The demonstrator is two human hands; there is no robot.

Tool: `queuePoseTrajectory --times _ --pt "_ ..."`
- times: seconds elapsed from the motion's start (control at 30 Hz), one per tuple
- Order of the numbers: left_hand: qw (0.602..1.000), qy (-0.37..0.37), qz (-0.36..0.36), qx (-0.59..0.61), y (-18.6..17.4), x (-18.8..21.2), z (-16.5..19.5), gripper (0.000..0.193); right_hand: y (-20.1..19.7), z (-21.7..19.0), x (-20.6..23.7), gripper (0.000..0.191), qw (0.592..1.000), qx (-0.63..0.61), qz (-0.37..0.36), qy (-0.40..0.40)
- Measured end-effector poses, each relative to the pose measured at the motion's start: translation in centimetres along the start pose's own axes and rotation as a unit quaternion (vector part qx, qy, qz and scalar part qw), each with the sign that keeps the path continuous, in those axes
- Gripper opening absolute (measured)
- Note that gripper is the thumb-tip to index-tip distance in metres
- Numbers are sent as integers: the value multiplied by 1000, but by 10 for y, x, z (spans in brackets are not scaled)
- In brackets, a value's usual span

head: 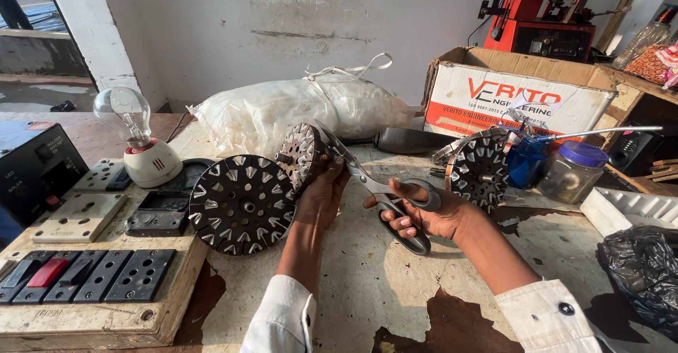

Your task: The person works at a workbench with circular grinding disc plates. They first handle a red machine, then arrange the discs on the bench and use scissors to trim and cut along the edges of the discs, turning them to work around the rim.

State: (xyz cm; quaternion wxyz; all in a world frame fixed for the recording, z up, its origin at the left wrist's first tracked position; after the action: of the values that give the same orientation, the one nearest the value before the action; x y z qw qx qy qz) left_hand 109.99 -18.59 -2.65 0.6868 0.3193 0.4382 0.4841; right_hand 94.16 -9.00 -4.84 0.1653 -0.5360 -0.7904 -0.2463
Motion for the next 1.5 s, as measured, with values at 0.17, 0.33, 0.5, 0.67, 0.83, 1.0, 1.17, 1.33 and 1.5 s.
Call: queuePoseTrajectory --times 0.17,0.33,0.5,0.67,0.83,1.0,1.17,1.33,1.5 --pt "1000 -1 -15 -25 2 2 2 19 5 -2 4 98 1000 -4 -26 -13" --pt "999 9 -32 -32 3 2 1 21 10 -4 5 86 1000 -18 -21 -14" --pt "999 -5 -16 -45 0 1 0 22 9 -7 5 63 1000 -5 -15 -20" --pt "998 17 -44 -52 2 2 3 22 8 -7 5 57 999 -3 -25 -22" --pt "998 12 -32 -55 1 2 2 23 8 -7 4 60 1000 -2 -4 -18" --pt "998 13 -27 -58 2 1 2 29 11 -5 6 69 1000 -18 -8 -13" --pt "997 0 -21 -76 3 2 3 33 12 -8 7 75 1000 -6 -7 -17" --pt "997 5 -32 -72 3 2 1 34 13 -7 6 78 1000 -18 -4 -21" --pt "997 5 -41 -69 3 2 1 32 10 -7 4 71 1000 6 -6 -24"
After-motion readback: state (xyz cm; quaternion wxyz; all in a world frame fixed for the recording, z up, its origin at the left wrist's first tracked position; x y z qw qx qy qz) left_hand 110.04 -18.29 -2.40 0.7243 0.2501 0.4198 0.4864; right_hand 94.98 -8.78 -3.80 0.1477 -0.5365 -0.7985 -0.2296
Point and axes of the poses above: each hand's wrist, its own x-axis away from the middle knuckle, its own y-axis out of the palm, z = x × y, the point moved 6 cm from there along -x, towards the middle knuckle, and after that the axes turned 15 degrees about y, right-handed, at the moved point
